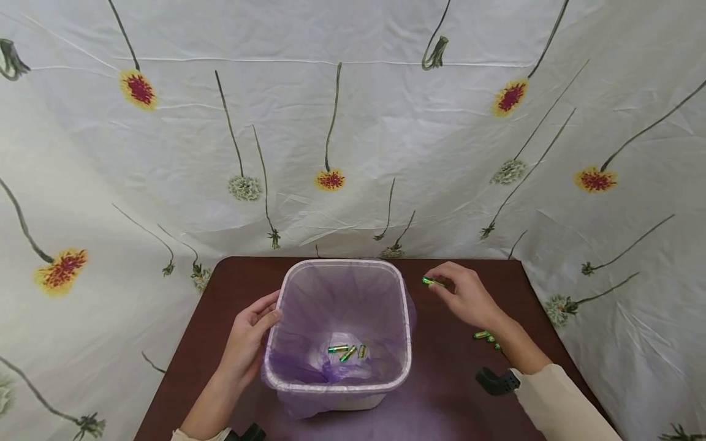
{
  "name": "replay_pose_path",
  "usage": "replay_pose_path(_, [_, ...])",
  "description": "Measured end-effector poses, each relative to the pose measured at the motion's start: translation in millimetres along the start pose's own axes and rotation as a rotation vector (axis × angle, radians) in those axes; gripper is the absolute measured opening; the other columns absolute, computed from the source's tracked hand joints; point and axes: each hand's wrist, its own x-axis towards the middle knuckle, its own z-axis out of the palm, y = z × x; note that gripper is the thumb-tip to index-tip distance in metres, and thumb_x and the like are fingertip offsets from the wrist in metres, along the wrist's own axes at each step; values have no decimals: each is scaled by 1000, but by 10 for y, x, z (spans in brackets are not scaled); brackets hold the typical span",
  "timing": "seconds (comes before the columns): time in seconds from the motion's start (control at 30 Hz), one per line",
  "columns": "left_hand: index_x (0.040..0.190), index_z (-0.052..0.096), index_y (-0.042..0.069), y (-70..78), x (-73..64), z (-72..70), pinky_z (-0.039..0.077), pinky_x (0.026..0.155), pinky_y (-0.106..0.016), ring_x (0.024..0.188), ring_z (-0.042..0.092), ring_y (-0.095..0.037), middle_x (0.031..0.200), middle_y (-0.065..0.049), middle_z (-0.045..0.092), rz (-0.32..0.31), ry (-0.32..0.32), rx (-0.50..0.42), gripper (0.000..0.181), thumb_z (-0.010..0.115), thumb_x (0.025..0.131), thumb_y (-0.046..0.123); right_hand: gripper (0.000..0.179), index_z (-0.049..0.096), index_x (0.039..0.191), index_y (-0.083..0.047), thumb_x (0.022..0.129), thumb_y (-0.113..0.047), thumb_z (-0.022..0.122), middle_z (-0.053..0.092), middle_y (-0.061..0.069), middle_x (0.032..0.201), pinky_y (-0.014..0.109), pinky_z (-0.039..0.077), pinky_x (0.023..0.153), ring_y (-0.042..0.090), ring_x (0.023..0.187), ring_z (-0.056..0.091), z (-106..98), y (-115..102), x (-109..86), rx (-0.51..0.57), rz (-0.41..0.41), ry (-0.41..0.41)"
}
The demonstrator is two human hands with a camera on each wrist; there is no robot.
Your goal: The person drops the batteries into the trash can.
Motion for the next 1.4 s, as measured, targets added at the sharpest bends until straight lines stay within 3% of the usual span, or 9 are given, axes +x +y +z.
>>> replay_pose_path(0.33, [141,51,-15,-4,4,4,52,84,-26,99,64,-17,113,-18,66,-2,-3,8,45,60,98,-4,23,75,106,-10,89,5,77,71,-3,105,34,52,78,16,93,64,10,-137,156,5,-62,13])
replay_pose_path(0.73, [140,52,-15,1,19,-21,54,84,-26,100,65,-19,115,-22,66,10,-15,35,45,61,98,-3,20,76,110,-9,92,0,75,71,-1,109,43,54,84,19,100,65,15,-427,404,57,-81,-44])
replay_pose_path(1.03, [141,54,-12,-11,22,-32,54,83,-27,99,65,-18,117,-24,64,-17,1,37,45,61,97,-3,22,76,111,-9,92,2,75,71,-1,107,45,53,80,17,96,63,135,-602,608,71,-164,-88])
replay_pose_path(1.3, [141,53,-12,-9,23,-31,54,82,-27,98,64,-17,116,-23,64,-23,-1,35,45,61,97,-3,22,75,110,-8,91,4,75,69,-2,102,33,51,66,13,85,61,252,-720,726,105,-238,-119])
replay_pose_path(1.4, [141,54,-12,-6,21,-25,53,83,-26,99,64,-17,117,-22,65,-20,2,38,45,61,97,-4,21,74,109,-6,90,4,76,69,-1,101,35,52,68,13,84,60,299,-754,759,112,-266,-132])
